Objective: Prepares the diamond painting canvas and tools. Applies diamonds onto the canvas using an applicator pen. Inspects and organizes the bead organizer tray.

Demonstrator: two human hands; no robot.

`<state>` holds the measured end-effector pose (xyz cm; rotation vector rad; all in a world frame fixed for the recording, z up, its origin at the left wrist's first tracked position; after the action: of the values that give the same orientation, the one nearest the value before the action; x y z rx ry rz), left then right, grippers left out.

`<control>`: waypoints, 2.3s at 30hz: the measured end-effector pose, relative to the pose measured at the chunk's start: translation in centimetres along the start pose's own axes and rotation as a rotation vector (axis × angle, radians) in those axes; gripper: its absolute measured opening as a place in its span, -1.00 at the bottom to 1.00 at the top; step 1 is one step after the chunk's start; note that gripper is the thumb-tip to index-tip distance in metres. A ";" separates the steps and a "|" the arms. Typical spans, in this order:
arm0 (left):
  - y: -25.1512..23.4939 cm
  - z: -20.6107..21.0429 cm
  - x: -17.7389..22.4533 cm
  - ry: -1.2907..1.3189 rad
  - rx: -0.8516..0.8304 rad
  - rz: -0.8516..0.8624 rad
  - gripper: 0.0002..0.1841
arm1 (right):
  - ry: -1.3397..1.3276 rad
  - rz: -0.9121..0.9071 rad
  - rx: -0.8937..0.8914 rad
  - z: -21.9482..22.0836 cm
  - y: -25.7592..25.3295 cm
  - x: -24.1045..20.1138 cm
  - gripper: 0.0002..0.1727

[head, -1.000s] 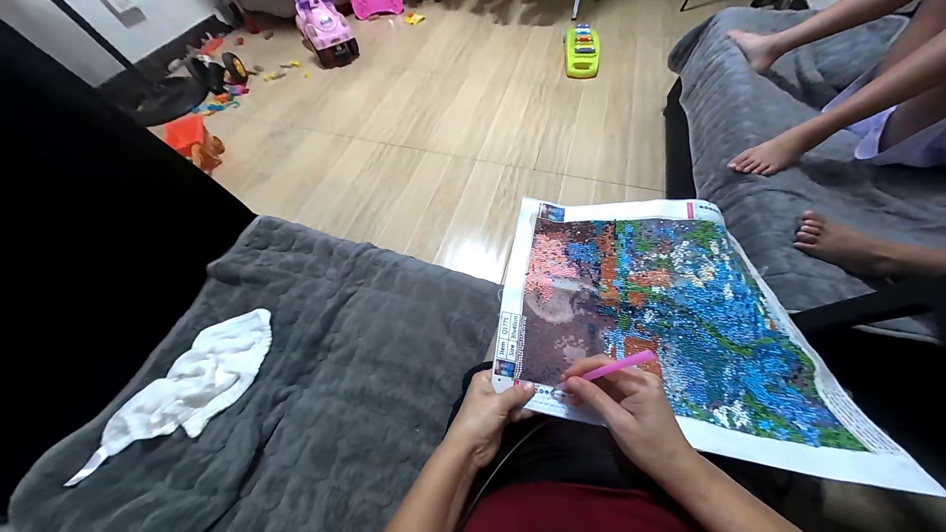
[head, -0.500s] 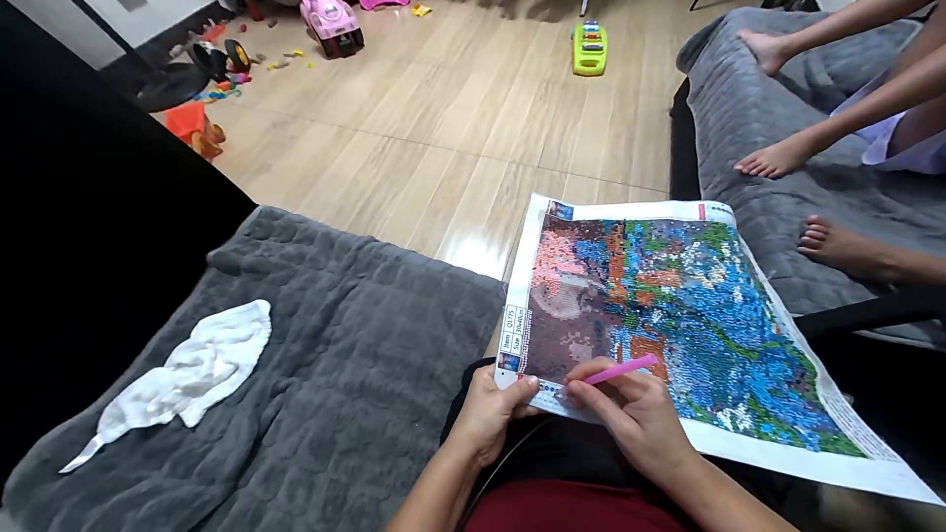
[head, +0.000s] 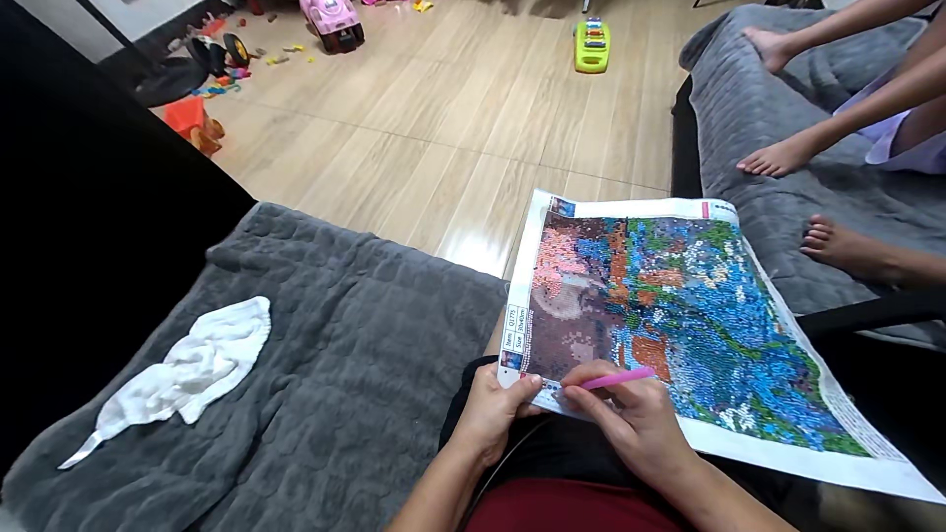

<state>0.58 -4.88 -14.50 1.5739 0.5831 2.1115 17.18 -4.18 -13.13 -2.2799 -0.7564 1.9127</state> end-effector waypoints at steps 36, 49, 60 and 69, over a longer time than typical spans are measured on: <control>-0.8 -2.2 -0.9 0.064 -0.148 -0.224 -0.83 | -0.208 0.403 0.292 1.5 -6.7 3.8 -0.90; -4.3 -4.9 2.5 -0.338 -0.019 -0.012 -0.77 | -0.268 0.445 0.299 1.6 -6.9 4.0 -0.91; -6.1 -3.0 2.1 -0.327 0.093 0.039 -0.84 | -0.193 0.417 0.286 1.6 -6.7 4.5 -0.90; -6.1 -3.2 1.8 -0.337 0.086 0.038 -0.83 | -0.147 0.357 0.251 1.7 -6.5 4.7 -0.91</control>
<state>-2.38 0.85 -17.42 1.9479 0.5347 1.8083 13.98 3.00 -15.39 -2.2527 -0.1054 2.1914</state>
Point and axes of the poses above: each hand's wrist, its own y-axis away from the middle knuckle, its own z-axis out of the palm, x = y × z, the point moved 3 cm from there along -y, towards the middle knuckle, and after that the axes turned 13 degrees about -y, right-handed, at the moved point
